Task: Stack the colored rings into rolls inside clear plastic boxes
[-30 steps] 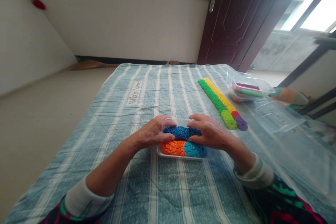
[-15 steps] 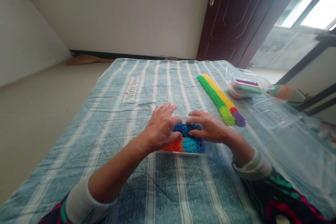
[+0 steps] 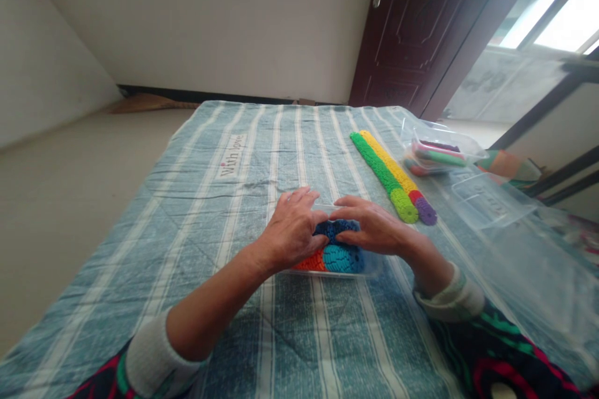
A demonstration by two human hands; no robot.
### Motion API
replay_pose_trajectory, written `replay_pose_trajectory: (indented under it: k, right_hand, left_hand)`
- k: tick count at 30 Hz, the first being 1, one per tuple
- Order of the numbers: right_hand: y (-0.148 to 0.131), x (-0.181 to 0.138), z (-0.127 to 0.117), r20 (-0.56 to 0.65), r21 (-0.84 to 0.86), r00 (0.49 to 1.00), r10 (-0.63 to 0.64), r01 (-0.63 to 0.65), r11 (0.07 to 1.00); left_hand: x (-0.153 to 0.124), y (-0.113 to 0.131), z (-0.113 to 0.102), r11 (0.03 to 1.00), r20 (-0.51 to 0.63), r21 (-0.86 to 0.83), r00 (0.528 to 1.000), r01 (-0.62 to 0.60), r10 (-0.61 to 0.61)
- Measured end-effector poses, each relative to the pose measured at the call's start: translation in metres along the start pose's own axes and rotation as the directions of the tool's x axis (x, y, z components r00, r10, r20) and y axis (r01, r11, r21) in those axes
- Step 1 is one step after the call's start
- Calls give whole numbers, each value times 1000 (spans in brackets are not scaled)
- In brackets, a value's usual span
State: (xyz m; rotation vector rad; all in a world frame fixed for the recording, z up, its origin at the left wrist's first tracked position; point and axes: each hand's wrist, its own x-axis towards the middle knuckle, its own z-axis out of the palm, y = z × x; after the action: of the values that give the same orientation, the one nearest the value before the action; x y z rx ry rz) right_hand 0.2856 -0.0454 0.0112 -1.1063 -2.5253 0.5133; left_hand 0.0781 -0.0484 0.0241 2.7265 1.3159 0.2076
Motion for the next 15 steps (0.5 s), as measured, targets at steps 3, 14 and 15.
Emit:
replay_pose_trajectory:
  k: [3,14,15]
  right_hand:
    - [-1,0,-1,-8,-39,1000,19,-19,999]
    - [-6,1,0,3,-84,1000,26,-26,996]
    - [-5,0,-1,-5,-84,1000,25,-25,996]
  left_hand:
    - [0,-3,3,1000,-14,5,1000,-9,9]
    - [0,-5,5,1000,-24,24,1000,-16,16]
    - [0,-4,4,999,-25,26,999,-19,19]
